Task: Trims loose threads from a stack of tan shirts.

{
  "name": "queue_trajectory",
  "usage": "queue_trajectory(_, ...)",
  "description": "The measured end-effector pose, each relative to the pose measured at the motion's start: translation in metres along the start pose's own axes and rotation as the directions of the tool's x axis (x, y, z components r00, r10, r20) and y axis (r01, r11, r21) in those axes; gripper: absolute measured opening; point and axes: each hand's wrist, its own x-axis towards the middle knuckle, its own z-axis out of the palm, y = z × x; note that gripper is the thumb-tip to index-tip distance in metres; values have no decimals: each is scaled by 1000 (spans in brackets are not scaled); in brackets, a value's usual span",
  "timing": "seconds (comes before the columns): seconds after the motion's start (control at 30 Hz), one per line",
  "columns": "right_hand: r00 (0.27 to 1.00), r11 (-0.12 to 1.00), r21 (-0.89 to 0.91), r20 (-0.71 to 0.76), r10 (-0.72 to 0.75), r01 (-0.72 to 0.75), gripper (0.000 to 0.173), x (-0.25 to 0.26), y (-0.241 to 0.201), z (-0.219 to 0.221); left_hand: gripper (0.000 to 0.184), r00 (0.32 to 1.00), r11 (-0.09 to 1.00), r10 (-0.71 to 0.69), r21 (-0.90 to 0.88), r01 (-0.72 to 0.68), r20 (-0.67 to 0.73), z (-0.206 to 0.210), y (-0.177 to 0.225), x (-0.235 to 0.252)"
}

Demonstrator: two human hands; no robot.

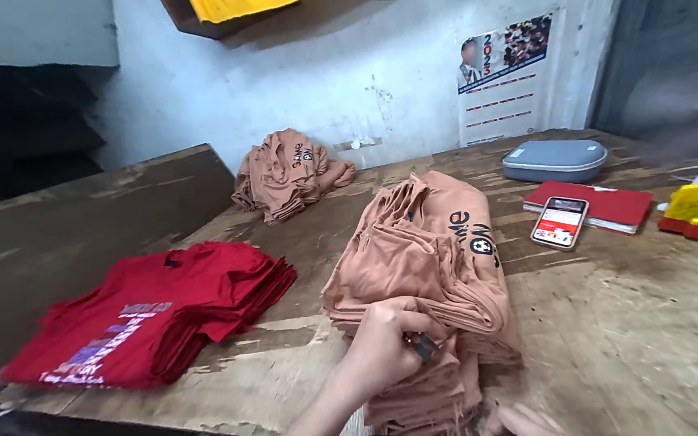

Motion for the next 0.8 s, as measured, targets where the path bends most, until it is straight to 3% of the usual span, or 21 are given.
queue_trajectory(0.07, 971, 993, 114, -239, -9, 38, 35, 12, -9, 5, 12, 995, 996, -82, -20, 81, -50, 7, 11, -1)
queue_trajectory(0.1, 939, 988, 147, -345, -1, 55, 32, 21, -13, 12, 18, 985, 988, -154, -3, 154, -71, 11, 19, -3)
queue_trajectory(0.17, 894, 987, 153, -448, 18, 57, 19, 35, -12, 28, 40, 951, 946, -305, 102, 308, -45, 20, 38, -4)
queue_trajectory(0.23, 880, 987, 155, -474, 39, 40, 3, 37, -8, 37, 35, 939, 910, -339, 230, 344, -61, 30, 44, -3)
queue_trajectory(0.27, 887, 987, 158, -458, 57, 18, 8, 34, -8, 34, 30, 948, 902, -281, 296, 315, -151, 35, 41, -2)
queue_trajectory(0.33, 915, 985, 153, -380, 138, -85, 11, 21, -10, 20, 15, 952, 874, 4, 463, 145, -306, 44, 20, -6)
queue_trajectory(0.37, 924, 978, 139, -330, 192, -154, 9, 14, -11, 14, 6, 936, 845, 162, 533, 32, -314, 48, 6, -12)
queue_trajectory(0.4, 929, 969, 113, -279, 243, -219, 8, 8, -11, 7, 10, 920, 825, 265, 562, -61, -289, 51, -5, -18)
queue_trajectory(0.43, 929, 959, 88, -241, 282, -269, 9, 3, -9, 2, 12, 918, 830, 293, 548, -105, -268, 53, -13, -23)
queue_trajectory(0.5, 913, 950, 89, -261, 314, -301, 18, -1, -6, 0, 7, 954, 926, 175, 369, -75, -245, 45, -14, -34)
queue_trajectory(0.6, 869, 961, 151, -411, 274, -232, 26, 5, -8, 10, 32, 1000, 999, -14, 30, 15, -17, 24, -3, -51)
queue_trajectory(0.67, 847, 975, 160, -486, 213, -154, 38, 16, -13, 22, 22, 998, 999, -9, -38, 12, 69, 23, -2, -60)
queue_trajectory(0.73, 831, 985, 150, -534, 156, -89, 54, 32, -23, 36, 10, 999, 998, -14, -66, 16, 30, 25, -2, -62)
queue_trajectory(0.8, 764, 987, 159, -637, 105, -4, 49, 53, -30, 51, 12, 998, 991, -54, -125, 51, -22, 19, 1, -54)
